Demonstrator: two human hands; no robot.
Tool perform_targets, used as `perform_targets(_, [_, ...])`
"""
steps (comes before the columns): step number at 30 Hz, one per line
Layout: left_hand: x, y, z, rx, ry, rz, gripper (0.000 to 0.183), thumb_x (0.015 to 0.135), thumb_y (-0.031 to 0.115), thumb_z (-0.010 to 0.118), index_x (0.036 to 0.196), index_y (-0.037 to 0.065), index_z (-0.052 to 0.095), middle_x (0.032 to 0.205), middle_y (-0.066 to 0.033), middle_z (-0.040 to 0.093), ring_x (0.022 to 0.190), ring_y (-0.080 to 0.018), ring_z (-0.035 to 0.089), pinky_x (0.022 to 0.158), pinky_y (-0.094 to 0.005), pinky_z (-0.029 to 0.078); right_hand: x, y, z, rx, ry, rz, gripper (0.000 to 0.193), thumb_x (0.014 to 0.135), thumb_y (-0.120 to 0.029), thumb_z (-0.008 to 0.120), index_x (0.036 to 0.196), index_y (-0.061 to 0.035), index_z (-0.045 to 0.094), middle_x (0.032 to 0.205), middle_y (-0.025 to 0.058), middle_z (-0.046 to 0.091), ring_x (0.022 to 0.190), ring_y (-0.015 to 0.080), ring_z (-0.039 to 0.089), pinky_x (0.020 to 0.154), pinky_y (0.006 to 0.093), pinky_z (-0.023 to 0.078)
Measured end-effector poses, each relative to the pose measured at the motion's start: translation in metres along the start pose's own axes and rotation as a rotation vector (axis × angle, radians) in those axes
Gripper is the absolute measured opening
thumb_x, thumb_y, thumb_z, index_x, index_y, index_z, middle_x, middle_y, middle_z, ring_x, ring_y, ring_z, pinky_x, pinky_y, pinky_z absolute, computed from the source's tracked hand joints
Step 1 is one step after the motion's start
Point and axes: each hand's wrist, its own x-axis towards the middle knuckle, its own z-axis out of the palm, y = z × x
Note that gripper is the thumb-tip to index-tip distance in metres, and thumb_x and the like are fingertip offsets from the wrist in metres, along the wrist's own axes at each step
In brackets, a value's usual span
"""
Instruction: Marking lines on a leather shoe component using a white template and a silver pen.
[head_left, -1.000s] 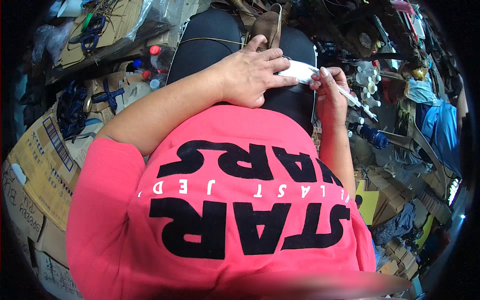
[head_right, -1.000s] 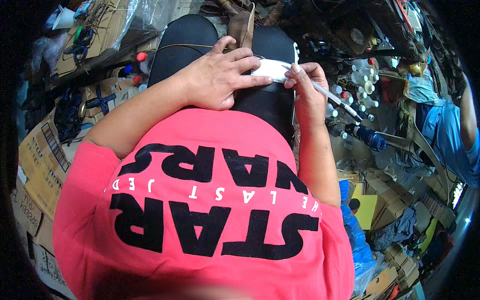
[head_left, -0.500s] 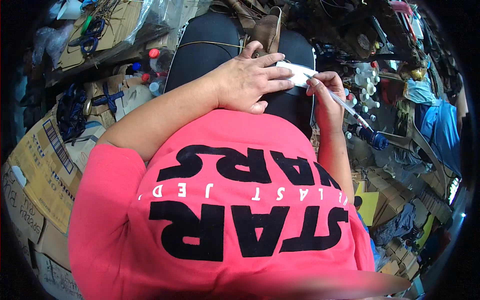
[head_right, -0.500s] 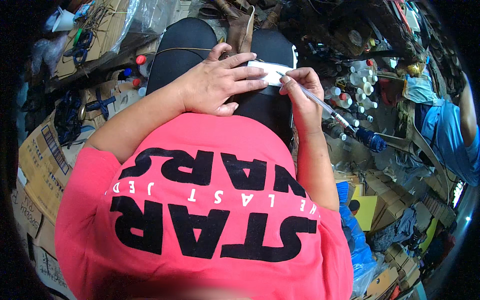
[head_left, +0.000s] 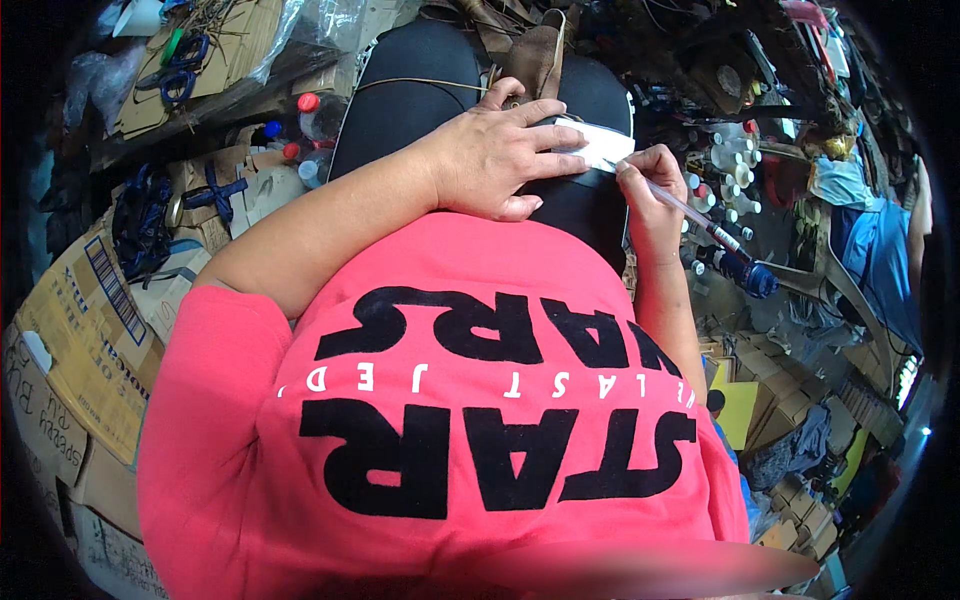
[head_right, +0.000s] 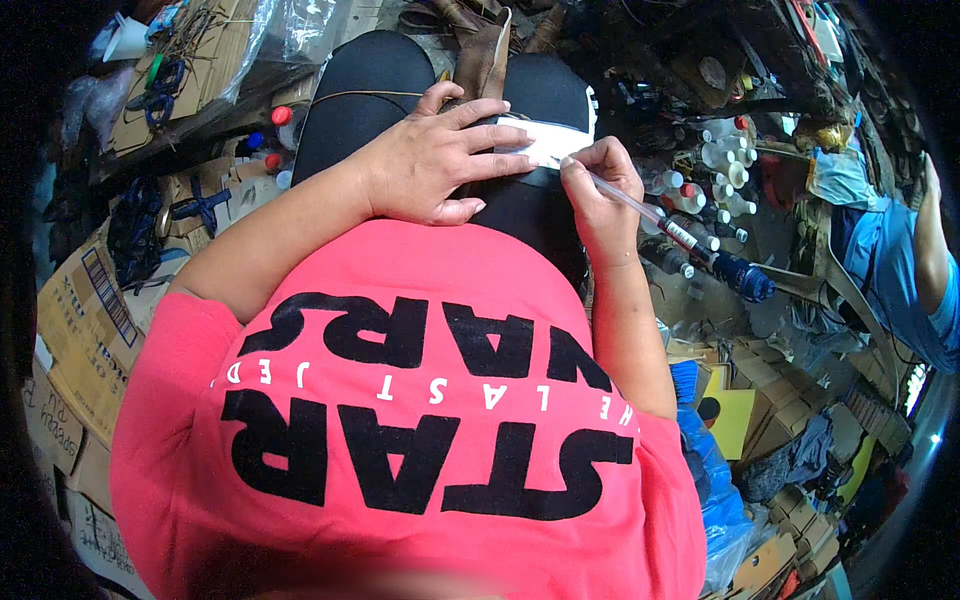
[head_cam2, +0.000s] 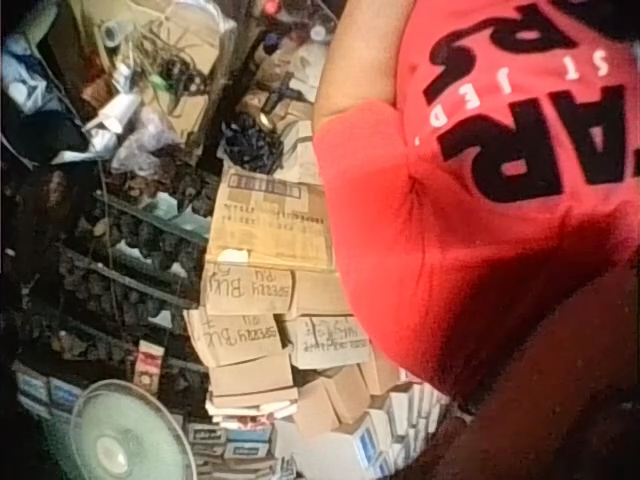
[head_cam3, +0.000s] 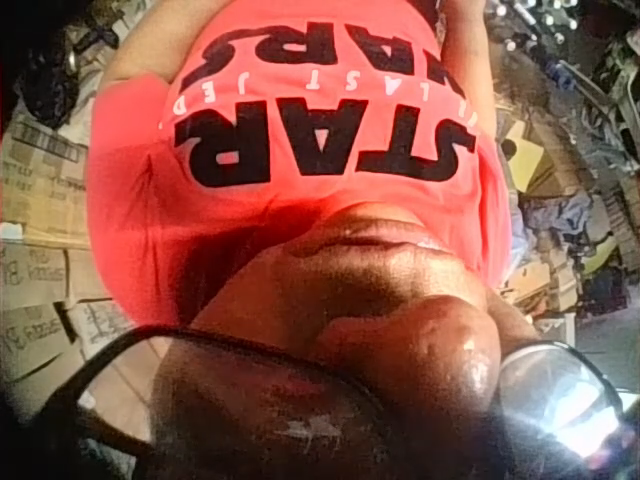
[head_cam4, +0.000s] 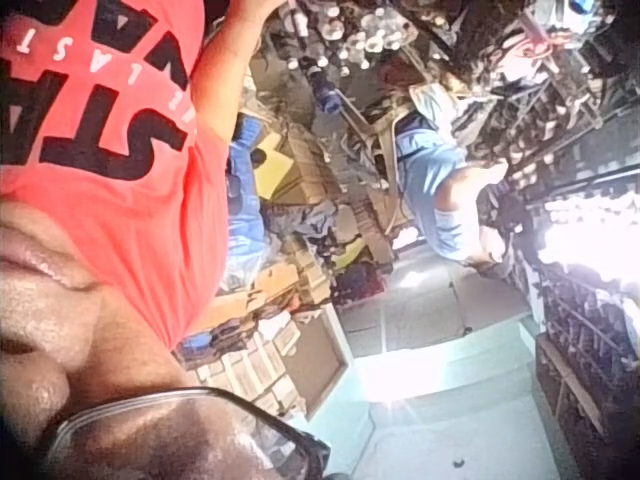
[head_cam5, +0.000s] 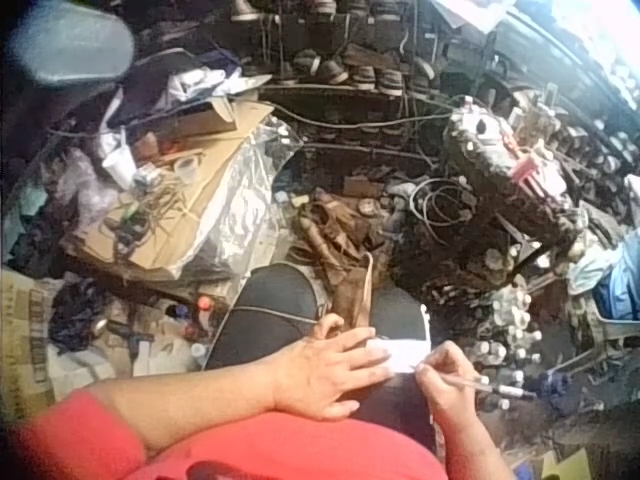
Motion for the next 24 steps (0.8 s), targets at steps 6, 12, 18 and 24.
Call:
perform_targets(6, [0.0005, -0.0014, 0.0008, -0.012, 0.024, 0.011, 0.063, 0.075, 0.033, 0.069, 0.136, 0.029, 0.054, 0.139, -0.0002, 0.049, 0.135, -0.0239, 0.039, 0.110, -0.0521, 0.023, -0.0002, 0.0001, 0.0004, 0.029, 0.003, 0.018, 0.011, 0.085, -0.002, 0.064, 0.080, -0.0032, 0.055, 0.076, -0.0011, 0.057, 0.069, 0.0038, 0.049, 0.063, 0.0198, 0.040])
perform_targets(12, [0.0001, -0.0025, 0.0021, -0.028, 0.043, 0.019, 0.063, 0.073, 0.031, 0.069, 0.135, 0.028, 0.055, 0.138, -0.0005, 0.050, 0.134, -0.0242, 0.040, 0.109, -0.0518, 0.025, 0.0004, 0.0023, 0.0000, 0.024, 0.002, 0.014, 0.010, 0.085, -0.002, 0.064, 0.079, -0.0029, 0.055, 0.076, -0.0012, 0.057, 0.069, 0.0037, 0.049, 0.063, 0.0196, 0.040])
perform_targets(18, [0.0007, -0.0025, 0.0008, -0.034, 0.045, 0.023, 0.062, 0.073, 0.030, 0.070, 0.133, 0.027, 0.056, 0.138, -0.0008, 0.051, 0.133, -0.0245, 0.041, 0.108, -0.0500, 0.026, 0.0007, 0.0061, -0.0012, 0.050, -0.001, 0.007, 0.010, 0.085, -0.002, 0.064, 0.080, -0.0030, 0.055, 0.076, -0.0009, 0.058, 0.069, 0.0039, 0.049, 0.063, 0.0197, 0.041])
perform_targets(24, [0.0000, -0.0030, 0.0020, -0.041, 0.057, 0.023, 0.062, 0.073, 0.030, 0.070, 0.133, 0.027, 0.056, 0.137, -0.0005, 0.051, 0.133, -0.0245, 0.041, 0.108, -0.0500, 0.026, 0.0003, 0.0060, -0.0011, 0.057, -0.005, 0.006, 0.010, 0.085, -0.002, 0.064, 0.080, -0.0031, 0.055, 0.076, -0.0008, 0.058, 0.068, 0.0040, 0.049, 0.063, 0.0199, 0.041])
